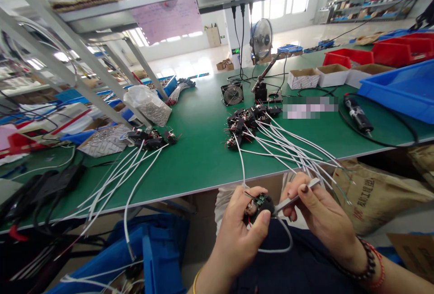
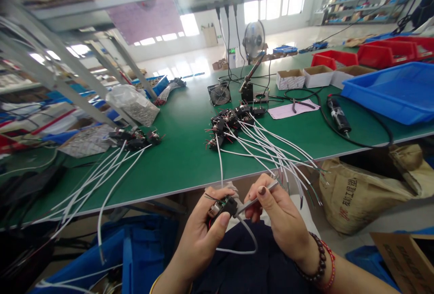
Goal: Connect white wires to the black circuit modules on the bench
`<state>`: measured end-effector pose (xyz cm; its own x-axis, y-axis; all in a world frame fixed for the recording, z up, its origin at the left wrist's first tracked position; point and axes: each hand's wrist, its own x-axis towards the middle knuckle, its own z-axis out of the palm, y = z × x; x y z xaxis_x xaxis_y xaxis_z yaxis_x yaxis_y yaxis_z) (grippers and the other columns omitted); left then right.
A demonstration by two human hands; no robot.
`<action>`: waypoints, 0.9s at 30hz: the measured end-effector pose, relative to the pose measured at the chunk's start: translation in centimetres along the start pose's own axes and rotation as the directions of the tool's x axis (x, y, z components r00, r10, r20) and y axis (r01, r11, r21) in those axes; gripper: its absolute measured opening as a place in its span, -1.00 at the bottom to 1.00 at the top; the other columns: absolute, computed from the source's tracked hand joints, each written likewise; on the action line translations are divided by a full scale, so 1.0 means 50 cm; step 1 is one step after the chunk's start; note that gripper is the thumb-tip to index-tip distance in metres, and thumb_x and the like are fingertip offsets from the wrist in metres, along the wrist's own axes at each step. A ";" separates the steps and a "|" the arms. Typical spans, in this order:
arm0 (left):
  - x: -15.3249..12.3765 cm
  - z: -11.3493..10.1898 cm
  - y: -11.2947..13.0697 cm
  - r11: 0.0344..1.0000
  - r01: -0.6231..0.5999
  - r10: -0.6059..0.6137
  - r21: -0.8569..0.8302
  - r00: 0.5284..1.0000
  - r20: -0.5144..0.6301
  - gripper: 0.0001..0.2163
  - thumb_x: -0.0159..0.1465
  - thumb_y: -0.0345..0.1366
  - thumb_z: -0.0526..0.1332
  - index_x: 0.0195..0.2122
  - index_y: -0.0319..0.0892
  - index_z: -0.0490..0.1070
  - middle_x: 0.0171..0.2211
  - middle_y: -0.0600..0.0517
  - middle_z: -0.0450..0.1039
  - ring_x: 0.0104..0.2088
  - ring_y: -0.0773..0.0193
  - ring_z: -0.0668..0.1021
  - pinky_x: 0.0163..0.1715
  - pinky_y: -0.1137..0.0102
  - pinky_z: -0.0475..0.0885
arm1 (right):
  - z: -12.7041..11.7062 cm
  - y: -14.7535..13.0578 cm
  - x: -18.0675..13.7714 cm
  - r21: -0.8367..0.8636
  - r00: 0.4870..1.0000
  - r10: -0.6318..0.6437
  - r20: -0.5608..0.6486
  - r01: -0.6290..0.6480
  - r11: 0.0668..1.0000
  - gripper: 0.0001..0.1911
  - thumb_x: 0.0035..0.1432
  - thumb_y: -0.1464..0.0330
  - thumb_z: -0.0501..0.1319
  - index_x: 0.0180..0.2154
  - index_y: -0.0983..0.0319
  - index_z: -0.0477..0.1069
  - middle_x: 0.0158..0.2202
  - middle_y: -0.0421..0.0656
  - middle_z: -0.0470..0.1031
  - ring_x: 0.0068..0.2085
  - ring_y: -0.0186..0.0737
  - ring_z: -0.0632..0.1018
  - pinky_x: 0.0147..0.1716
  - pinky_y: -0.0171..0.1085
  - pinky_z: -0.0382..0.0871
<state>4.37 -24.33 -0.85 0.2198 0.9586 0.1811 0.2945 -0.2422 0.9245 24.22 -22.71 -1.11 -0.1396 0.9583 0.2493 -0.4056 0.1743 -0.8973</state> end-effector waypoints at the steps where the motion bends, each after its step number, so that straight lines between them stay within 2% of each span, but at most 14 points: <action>1: 0.000 0.000 0.001 1.000 0.000 0.000 0.001 1.000 -0.002 -0.70 0.45 -0.09 0.23 0.13 -0.04 0.53 -0.04 -0.05 0.50 -0.03 0.07 0.55 -0.04 0.26 0.42 | 0.001 0.000 0.000 -0.007 1.000 -0.010 0.000 0.010 1.000 -0.63 0.58 0.08 0.20 -0.26 0.15 0.52 -0.39 -0.20 0.51 -0.43 -0.29 0.54 -0.44 -0.41 0.49; 7: 0.004 0.000 0.008 1.000 -0.006 0.006 -0.009 1.000 0.003 -0.69 0.45 -0.08 0.21 0.09 -0.08 0.55 -0.09 -0.06 0.50 -0.07 0.07 0.56 -0.02 0.24 0.45 | 0.009 -0.011 -0.007 -0.092 0.993 -0.119 -0.008 0.118 0.989 -0.65 0.58 0.10 0.21 -0.25 0.15 0.52 -0.38 -0.20 0.50 -0.42 -0.27 0.54 -0.41 -0.37 0.49; 14: 0.004 -0.001 0.003 1.000 -0.010 0.011 0.013 1.000 -0.008 -0.68 0.45 -0.06 0.23 0.13 -0.06 0.54 -0.04 -0.07 0.51 -0.04 0.06 0.56 -0.05 0.26 0.44 | 0.001 -0.006 0.002 0.010 1.000 0.004 0.002 -0.004 1.000 -0.61 0.56 0.06 0.22 -0.27 0.15 0.52 -0.41 -0.20 0.50 -0.44 -0.29 0.53 -0.45 -0.41 0.46; 21: 0.001 0.000 0.007 1.000 0.001 -0.001 -0.001 1.000 0.003 -0.70 0.45 -0.09 0.22 0.11 -0.06 0.55 -0.05 -0.06 0.51 -0.02 0.05 0.55 -0.03 0.25 0.43 | 0.010 -0.011 -0.002 -0.064 0.997 -0.073 -0.017 0.072 0.995 -0.61 0.57 0.08 0.21 -0.28 0.17 0.51 -0.40 -0.19 0.50 -0.42 -0.27 0.54 -0.42 -0.38 0.49; 27: 0.001 -0.001 0.003 1.000 -0.010 0.010 -0.004 1.000 0.004 -0.70 0.45 -0.10 0.23 0.12 -0.05 0.53 -0.05 -0.05 0.50 -0.03 0.07 0.55 -0.02 0.26 0.42 | 0.001 -0.007 0.003 -0.008 1.000 0.007 0.007 -0.007 1.000 -0.59 0.56 0.04 0.21 -0.27 0.17 0.52 -0.42 -0.20 0.48 -0.44 -0.30 0.52 -0.42 -0.42 0.47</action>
<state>4.38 -24.31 -0.67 0.2264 0.9555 0.1891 0.2882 -0.2512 0.9240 24.27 -22.65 -0.75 -0.1485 0.9580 0.2455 -0.3973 0.1695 -0.9019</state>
